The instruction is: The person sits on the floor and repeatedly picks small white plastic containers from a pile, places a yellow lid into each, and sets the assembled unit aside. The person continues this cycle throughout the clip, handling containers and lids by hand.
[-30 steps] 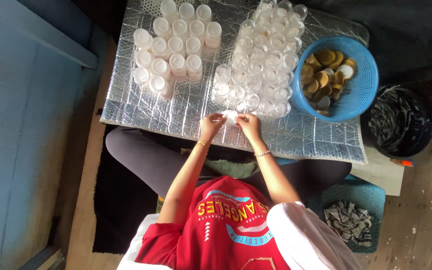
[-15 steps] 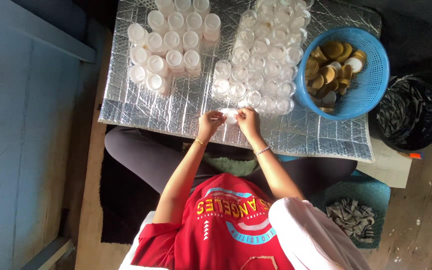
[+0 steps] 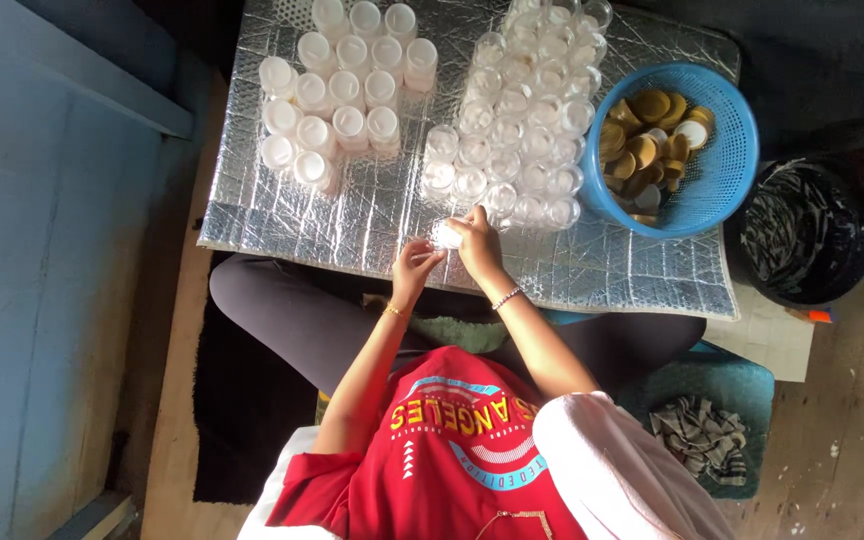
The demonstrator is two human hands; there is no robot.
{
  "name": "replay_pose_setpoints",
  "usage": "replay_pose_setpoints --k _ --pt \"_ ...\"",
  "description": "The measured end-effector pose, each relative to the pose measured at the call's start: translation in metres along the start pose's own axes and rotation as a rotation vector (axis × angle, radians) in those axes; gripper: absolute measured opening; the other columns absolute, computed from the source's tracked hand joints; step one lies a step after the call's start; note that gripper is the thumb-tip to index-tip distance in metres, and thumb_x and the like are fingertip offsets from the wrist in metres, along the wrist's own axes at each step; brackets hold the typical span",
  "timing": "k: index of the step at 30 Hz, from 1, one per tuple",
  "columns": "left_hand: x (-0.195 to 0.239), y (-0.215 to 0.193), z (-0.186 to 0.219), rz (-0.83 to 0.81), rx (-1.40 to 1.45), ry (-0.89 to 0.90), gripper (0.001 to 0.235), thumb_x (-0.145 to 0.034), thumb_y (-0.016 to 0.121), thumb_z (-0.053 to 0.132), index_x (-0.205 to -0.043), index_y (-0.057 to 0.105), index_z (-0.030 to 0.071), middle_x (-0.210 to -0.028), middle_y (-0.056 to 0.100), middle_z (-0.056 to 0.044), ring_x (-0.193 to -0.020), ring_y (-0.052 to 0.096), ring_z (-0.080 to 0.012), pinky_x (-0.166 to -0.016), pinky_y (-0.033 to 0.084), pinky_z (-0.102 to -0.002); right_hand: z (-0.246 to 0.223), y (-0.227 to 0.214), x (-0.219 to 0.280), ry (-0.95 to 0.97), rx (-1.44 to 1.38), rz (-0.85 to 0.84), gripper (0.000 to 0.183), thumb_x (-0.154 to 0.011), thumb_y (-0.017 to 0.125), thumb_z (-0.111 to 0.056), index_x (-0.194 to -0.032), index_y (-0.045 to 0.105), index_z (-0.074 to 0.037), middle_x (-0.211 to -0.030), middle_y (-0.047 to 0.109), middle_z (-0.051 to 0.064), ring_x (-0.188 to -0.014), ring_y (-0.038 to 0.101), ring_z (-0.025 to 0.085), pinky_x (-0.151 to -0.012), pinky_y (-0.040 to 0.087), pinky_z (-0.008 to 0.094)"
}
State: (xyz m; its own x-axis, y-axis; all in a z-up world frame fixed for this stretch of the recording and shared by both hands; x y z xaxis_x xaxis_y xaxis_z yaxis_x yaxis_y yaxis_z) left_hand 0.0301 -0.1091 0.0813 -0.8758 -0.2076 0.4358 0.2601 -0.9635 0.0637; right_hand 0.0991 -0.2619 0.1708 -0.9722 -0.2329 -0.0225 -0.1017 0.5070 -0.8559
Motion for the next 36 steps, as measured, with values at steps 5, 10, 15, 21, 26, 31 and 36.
replay_pose_setpoints --k 5,10,15,21,26,31,36 --pt "0.001 -0.035 -0.011 0.043 0.028 -0.001 0.064 -0.079 0.094 0.027 -0.128 0.062 0.000 -0.112 0.069 -0.026 -0.104 0.069 -0.0368 -0.090 0.058 -0.047 -0.011 -0.003 0.011 -0.053 0.033 -0.064 0.039 -0.091 0.061 0.001 -0.111 0.078 -0.027 -0.122 0.053 0.007 -0.100 0.071 0.042 -0.087 0.061 0.051" --pt "-0.004 -0.065 -0.006 0.120 0.005 0.000 0.065 -0.083 0.091 0.034 -0.128 0.061 -0.003 -0.114 0.069 -0.025 -0.107 0.068 -0.0346 -0.093 0.056 -0.047 0.012 0.016 0.021 -0.083 0.032 -0.109 0.041 -0.086 0.065 0.004 -0.111 0.079 -0.025 -0.138 0.049 0.009 -0.113 0.066 0.046 -0.097 0.058 0.053" --pt "-0.012 -0.062 -0.035 0.156 0.220 -0.109 0.051 -0.094 0.080 0.039 -0.127 0.061 0.004 -0.110 0.071 -0.011 -0.090 0.070 -0.0171 -0.074 0.056 -0.025 -0.016 -0.023 0.040 -0.021 -0.160 -0.080 0.041 -0.087 0.058 0.014 -0.096 0.083 -0.016 -0.152 0.043 0.017 -0.118 0.061 0.049 -0.100 0.056 0.050" --pt "-0.028 -0.050 -0.070 0.139 0.071 -0.118 0.061 -0.097 0.076 0.047 -0.132 0.058 0.001 -0.123 0.068 -0.023 -0.105 0.068 -0.0292 -0.078 0.056 -0.038 -0.011 -0.024 0.044 -0.211 0.108 0.176 0.053 -0.080 0.081 -0.015 -0.131 0.066 -0.015 -0.131 0.055 0.014 -0.122 0.059 0.034 -0.100 0.047 0.045" --pt "-0.031 -0.071 -0.057 0.188 -0.031 -0.132 0.061 -0.092 0.079 0.048 -0.133 0.060 0.006 -0.127 0.067 -0.022 -0.117 0.066 -0.0337 -0.088 0.058 -0.043 -0.023 -0.005 0.005 -0.183 0.343 -0.135 0.083 -0.069 0.089 -0.026 -0.144 0.052 -0.022 -0.135 0.050 0.016 -0.110 0.059 0.046 -0.092 0.056 0.050" --pt "-0.037 -0.105 -0.069 0.243 0.027 -0.137 0.059 -0.091 0.081 0.048 -0.131 0.062 0.009 -0.126 0.069 -0.020 -0.114 0.068 -0.0318 -0.089 0.059 -0.042 -0.031 0.011 -0.033 -0.205 0.410 -0.362 0.055 -0.069 0.087 -0.026 -0.118 0.063 -0.019 -0.121 0.052 0.015 -0.090 0.069 0.048 -0.081 0.063 0.051" --pt "-0.026 -0.124 -0.059 0.246 0.274 -0.197 0.055 -0.096 0.075 0.041 -0.135 0.057 0.006 -0.133 0.062 -0.023 -0.109 0.070 -0.0325 -0.095 0.054 -0.049 -0.118 -0.014 -0.078 -0.171 0.174 -0.566 0.060 -0.070 0.086 -0.023 -0.125 0.065 -0.013 -0.118 0.055 0.025 -0.098 0.069 0.056 -0.090 0.059 0.057"
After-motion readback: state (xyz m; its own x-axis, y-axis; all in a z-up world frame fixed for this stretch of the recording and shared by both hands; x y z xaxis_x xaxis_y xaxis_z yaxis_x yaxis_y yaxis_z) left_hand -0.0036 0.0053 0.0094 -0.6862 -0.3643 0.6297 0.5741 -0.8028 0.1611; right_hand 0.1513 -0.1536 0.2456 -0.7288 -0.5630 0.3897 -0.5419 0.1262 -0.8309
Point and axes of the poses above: each hand's wrist, its own x-axis away from the middle knuckle, its own y-axis out of the palm, z = x × y, the point moved 4 cm from there along -x, towards the middle knuckle
